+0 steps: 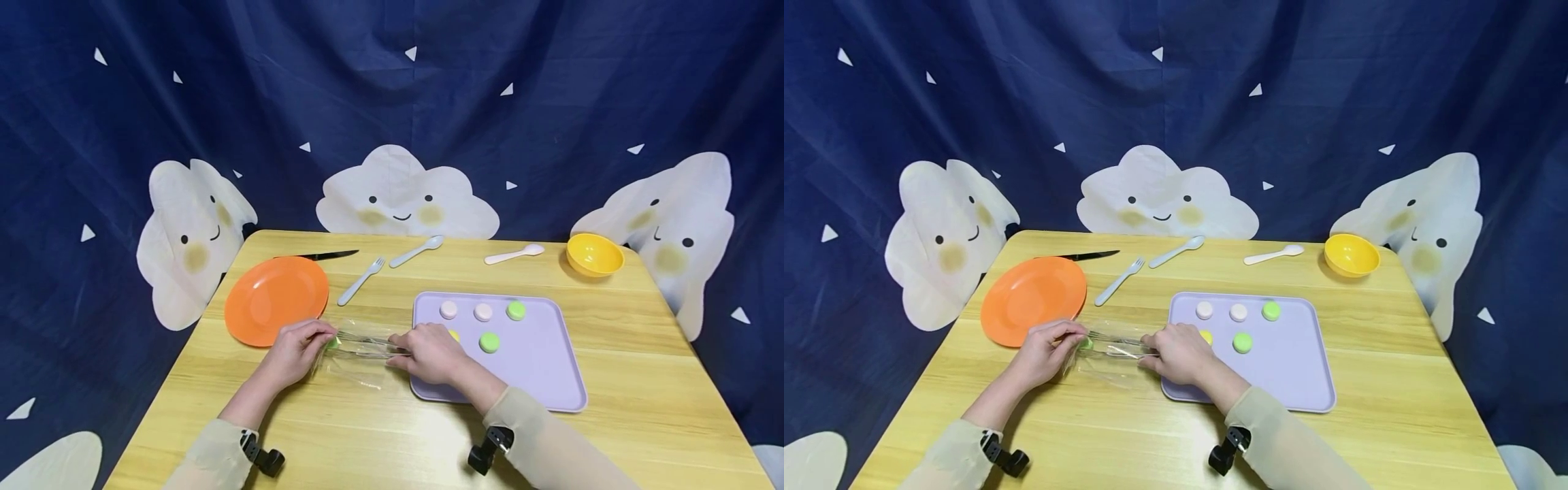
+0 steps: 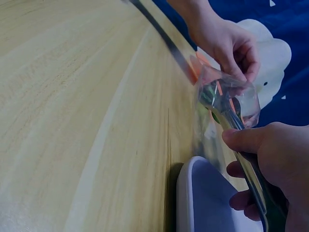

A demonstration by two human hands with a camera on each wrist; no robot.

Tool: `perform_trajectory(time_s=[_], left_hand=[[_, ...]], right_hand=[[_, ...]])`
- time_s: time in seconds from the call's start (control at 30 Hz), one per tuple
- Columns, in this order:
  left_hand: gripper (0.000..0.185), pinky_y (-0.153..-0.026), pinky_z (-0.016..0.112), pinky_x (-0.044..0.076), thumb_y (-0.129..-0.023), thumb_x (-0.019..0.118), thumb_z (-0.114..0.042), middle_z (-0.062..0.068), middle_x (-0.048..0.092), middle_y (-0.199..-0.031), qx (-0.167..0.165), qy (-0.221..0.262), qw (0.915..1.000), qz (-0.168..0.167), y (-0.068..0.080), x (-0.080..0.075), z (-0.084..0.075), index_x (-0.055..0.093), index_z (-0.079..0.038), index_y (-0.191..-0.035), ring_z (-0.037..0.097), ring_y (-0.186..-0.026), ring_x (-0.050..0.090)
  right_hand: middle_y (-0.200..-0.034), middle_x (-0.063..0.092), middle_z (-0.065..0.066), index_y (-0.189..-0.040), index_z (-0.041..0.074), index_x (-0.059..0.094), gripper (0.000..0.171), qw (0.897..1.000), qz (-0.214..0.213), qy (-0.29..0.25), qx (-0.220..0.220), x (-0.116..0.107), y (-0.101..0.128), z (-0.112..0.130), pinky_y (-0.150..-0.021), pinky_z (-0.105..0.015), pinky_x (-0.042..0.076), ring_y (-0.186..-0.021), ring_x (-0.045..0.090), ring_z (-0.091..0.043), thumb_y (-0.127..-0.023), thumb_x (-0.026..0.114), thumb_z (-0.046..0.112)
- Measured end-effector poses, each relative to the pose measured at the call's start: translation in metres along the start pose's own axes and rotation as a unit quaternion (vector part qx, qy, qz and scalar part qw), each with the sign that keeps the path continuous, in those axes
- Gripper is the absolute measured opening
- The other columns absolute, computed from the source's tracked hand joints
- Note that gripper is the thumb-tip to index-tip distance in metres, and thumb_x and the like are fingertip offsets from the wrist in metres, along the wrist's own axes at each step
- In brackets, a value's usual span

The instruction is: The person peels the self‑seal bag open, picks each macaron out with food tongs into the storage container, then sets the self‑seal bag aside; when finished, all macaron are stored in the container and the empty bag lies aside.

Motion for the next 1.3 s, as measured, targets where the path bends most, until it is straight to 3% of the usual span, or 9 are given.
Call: perform_trajectory(time_s=[0.33, 0.53, 0.7, 0.8, 0.9, 1.03, 1.2, 1.3], left_hand=[[0.022, -0.087, 0.021, 0.059, -0.09, 0.078, 0.01, -0.001, 0.077, -0.101, 0.009, -0.002, 1.0, -0.001, -0.001, -0.001, 0.001, 0.078, -0.009, -0.101, 0.019, -0.093, 0.075], [0.013, -0.085, 0.023, 0.06, -0.094, 0.078, 0.003, 0.005, 0.077, -0.099, 0.021, -0.004, 0.9998, -0.004, -0.002, -0.002, -0.001, 0.077, -0.007, -0.1, 0.019, -0.092, 0.075], [0.019, -0.085, 0.023, 0.06, -0.089, 0.08, 0.009, 0.001, 0.077, -0.099, 0.021, -0.012, 0.9996, -0.01, -0.003, -0.004, -0.002, 0.077, -0.006, -0.1, 0.02, -0.09, 0.075], [0.021, -0.086, 0.022, 0.059, -0.088, 0.08, 0.011, -0.001, 0.076, -0.099, 0.018, -0.015, 0.9997, -0.011, -0.004, -0.004, -0.002, 0.077, -0.006, -0.099, 0.021, -0.09, 0.075], [0.022, -0.085, 0.022, 0.059, -0.087, 0.08, 0.012, -0.001, 0.076, -0.099, 0.02, -0.014, 0.9996, -0.012, -0.004, -0.004, -0.002, 0.077, -0.006, -0.099, 0.022, -0.089, 0.075], [0.023, -0.083, 0.024, 0.06, -0.086, 0.08, 0.013, 0.001, 0.077, -0.098, 0.023, -0.014, 0.9995, -0.014, -0.003, -0.005, -0.003, 0.077, -0.006, -0.099, 0.022, -0.088, 0.075], [0.021, -0.082, 0.022, 0.06, -0.087, 0.08, 0.012, 0.002, 0.077, -0.097, 0.019, -0.018, 0.9996, -0.011, -0.002, -0.004, -0.003, 0.077, -0.006, -0.098, 0.02, -0.088, 0.075], [0.021, -0.083, 0.02, 0.059, -0.088, 0.079, 0.012, 0.0, 0.077, -0.098, 0.014, -0.018, 0.9997, -0.01, -0.001, -0.004, -0.002, 0.077, -0.006, -0.099, 0.021, -0.088, 0.075]], right_hand=[[-0.056, 0.042, 0.015, -0.079, 0.025, 0.057, 0.031, 1.0, -0.004, -0.003, -0.004, -0.014, 0.012, -0.004, -0.049, -0.035, 0.045, -0.053, 0.047, -0.007, -0.097, 0.079, 0.038], [-0.06, 0.048, 0.017, -0.088, 0.025, 0.069, 0.019, 1.0, -0.008, -0.008, -0.005, -0.028, 0.025, -0.01, -0.047, -0.033, 0.043, -0.057, 0.049, -0.004, -0.096, 0.08, 0.038], [-0.062, 0.051, 0.018, -0.091, 0.024, 0.072, 0.016, 1.0, -0.01, -0.022, 0.006, -0.045, 0.042, -0.021, -0.045, -0.027, 0.036, -0.053, 0.041, -0.002, -0.095, 0.081, 0.036], [-0.07, 0.061, 0.018, -0.097, 0.022, 0.077, 0.015, 1.0, -0.014, -0.017, 0.016, -0.055, 0.054, -0.029, -0.047, -0.027, 0.038, -0.054, 0.043, -0.002, -0.094, 0.082, 0.036], [-0.089, 0.076, 0.012, -0.109, 0.016, 0.082, 0.025, 0.999, -0.021, -0.014, 0.024, -0.065, 0.068, -0.036, -0.051, -0.028, 0.045, -0.059, 0.052, -0.003, -0.093, 0.083, 0.035], [-0.105, 0.08, 0.003, -0.117, 0.012, 0.083, 0.033, 0.999, -0.032, -0.011, 0.041, -0.076, 0.088, -0.046, -0.054, -0.03, 0.05, -0.064, 0.057, -0.001, -0.092, 0.085, 0.034], [-0.088, 0.074, 0.019, -0.113, 0.017, 0.083, 0.028, 0.997, -0.054, -0.004, 0.062, -0.086, 0.118, -0.058, -0.053, -0.029, 0.048, -0.064, 0.055, 0.004, -0.091, 0.086, 0.035], [-0.079, 0.067, 0.025, -0.111, 0.019, 0.083, 0.026, 0.995, -0.067, -0.005, 0.078, -0.094, 0.137, -0.065, -0.049, -0.024, 0.041, -0.057, 0.047, 0.005, -0.089, 0.088, 0.034]])
Point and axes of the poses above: each hand's wrist, its own y-axis away from the middle knuckle, its own x-axis out of the palm, z = x × y, the point moved 5 cm from there along -y, towards the middle knuckle
